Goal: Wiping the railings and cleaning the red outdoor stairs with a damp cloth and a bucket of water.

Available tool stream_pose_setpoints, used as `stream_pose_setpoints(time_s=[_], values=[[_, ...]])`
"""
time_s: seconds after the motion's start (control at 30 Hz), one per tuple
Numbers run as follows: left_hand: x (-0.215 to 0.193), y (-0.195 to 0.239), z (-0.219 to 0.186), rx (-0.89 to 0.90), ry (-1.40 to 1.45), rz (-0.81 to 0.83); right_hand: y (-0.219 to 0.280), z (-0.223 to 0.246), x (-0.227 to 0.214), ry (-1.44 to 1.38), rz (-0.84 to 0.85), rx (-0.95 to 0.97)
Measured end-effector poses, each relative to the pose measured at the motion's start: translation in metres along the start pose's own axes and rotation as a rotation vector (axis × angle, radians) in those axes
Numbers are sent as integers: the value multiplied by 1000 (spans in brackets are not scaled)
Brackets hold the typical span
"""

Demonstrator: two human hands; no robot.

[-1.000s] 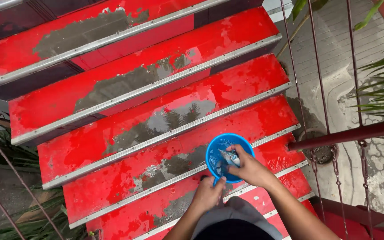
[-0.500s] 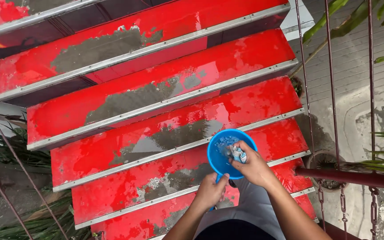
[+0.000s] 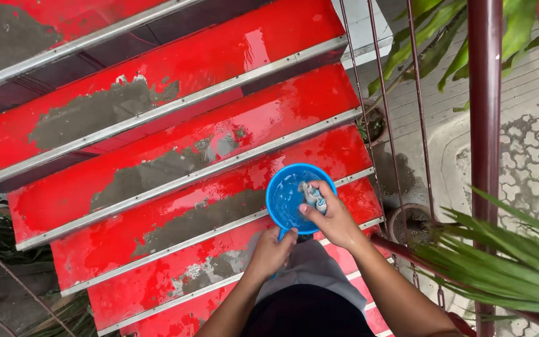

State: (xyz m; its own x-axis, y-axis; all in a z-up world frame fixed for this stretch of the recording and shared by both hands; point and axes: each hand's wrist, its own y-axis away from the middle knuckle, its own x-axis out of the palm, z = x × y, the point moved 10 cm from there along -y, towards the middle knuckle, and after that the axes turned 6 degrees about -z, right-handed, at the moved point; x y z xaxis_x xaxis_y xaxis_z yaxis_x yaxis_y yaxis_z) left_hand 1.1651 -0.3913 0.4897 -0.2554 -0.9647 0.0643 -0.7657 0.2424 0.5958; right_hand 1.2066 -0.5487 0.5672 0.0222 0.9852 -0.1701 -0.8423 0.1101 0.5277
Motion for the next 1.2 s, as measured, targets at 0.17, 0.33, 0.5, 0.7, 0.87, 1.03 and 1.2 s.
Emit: stream_pose_setpoints(time_s=[0.17,0.33,0.5,0.7,0.87,1.03,1.2], values=[[6,-12,-44,-10,-67,-28,-46,12,-22,-193,71,-331],[6,-52,-66,5,-29,-23,-76,59,-32,-198,-22,-289],[-5,-85,-105,17,-52,-55,-110,102,-22,31,12,-209],[-10,-97,-191,-21,-122,-34,-91,227,-35,166,-23,-524],[-11,-107,-240,1,-113,-7,-119,241,-75,86,-171,-377],[-6,-138,-266,8,-39,-11,-143,266,-99,104,-228,-471],[4,-185,-274,-50,-43,13,-191,259,-117,-181,-148,-341]])
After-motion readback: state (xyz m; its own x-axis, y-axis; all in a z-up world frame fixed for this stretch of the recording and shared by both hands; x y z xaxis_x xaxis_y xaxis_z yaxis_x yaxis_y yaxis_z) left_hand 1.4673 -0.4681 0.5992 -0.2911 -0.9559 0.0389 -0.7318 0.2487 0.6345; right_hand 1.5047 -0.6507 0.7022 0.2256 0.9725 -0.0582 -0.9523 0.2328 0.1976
